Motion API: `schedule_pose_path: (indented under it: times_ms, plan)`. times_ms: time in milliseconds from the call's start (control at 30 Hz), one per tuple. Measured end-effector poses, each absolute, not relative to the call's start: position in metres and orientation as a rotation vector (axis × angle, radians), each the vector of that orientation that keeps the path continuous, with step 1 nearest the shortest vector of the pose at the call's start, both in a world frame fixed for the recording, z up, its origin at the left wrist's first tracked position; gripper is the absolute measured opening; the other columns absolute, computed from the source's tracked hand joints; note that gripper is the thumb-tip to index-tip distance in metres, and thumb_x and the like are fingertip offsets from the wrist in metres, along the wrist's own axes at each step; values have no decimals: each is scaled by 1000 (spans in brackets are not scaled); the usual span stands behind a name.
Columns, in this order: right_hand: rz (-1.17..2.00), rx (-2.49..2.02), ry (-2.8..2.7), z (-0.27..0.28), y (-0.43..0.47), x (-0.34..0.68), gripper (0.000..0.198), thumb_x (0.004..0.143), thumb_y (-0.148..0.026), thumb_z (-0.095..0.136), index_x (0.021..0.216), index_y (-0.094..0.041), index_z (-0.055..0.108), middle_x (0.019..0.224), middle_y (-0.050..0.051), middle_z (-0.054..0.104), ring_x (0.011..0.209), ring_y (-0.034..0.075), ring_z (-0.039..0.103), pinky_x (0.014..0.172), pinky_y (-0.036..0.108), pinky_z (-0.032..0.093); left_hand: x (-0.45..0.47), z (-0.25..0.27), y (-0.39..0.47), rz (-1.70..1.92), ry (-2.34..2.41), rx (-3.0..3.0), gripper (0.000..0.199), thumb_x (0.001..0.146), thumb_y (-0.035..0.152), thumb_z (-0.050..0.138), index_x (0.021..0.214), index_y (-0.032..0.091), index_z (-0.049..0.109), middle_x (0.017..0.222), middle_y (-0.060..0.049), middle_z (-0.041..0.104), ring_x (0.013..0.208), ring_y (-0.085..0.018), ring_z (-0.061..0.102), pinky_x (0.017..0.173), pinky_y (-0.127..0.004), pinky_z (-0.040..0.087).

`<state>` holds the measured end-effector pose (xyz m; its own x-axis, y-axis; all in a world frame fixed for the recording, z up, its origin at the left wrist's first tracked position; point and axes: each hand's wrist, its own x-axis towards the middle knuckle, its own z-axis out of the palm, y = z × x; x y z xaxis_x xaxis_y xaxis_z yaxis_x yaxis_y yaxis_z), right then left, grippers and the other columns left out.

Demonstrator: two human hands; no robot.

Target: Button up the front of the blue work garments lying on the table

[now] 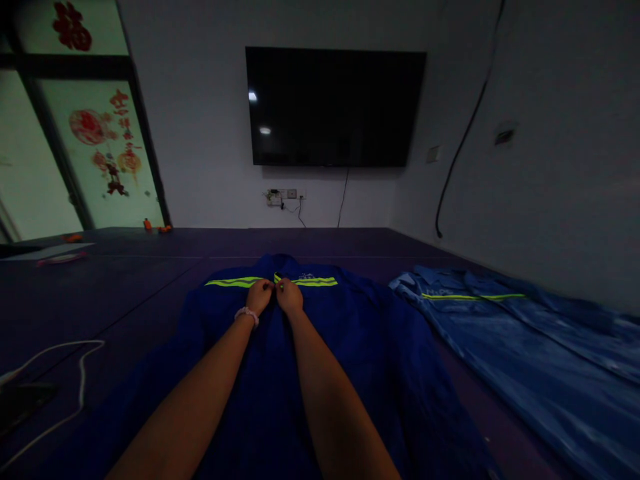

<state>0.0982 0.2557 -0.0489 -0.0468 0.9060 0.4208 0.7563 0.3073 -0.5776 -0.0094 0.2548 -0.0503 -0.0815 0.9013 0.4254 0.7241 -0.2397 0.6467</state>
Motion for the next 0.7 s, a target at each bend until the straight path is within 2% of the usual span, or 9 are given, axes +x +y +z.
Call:
schedule_pose_path:
  times_ms: [700]
  plan:
    - [269,-1501,-1832,-49,258,98,13,79,-21,51,87,-20,60,79,3,64,74,14,57,62,20,36,-9,-50,255,1146,1795,1982,27,84,30,48,105,14,53,103,-7,56,88,-16,56,76,-36,48]
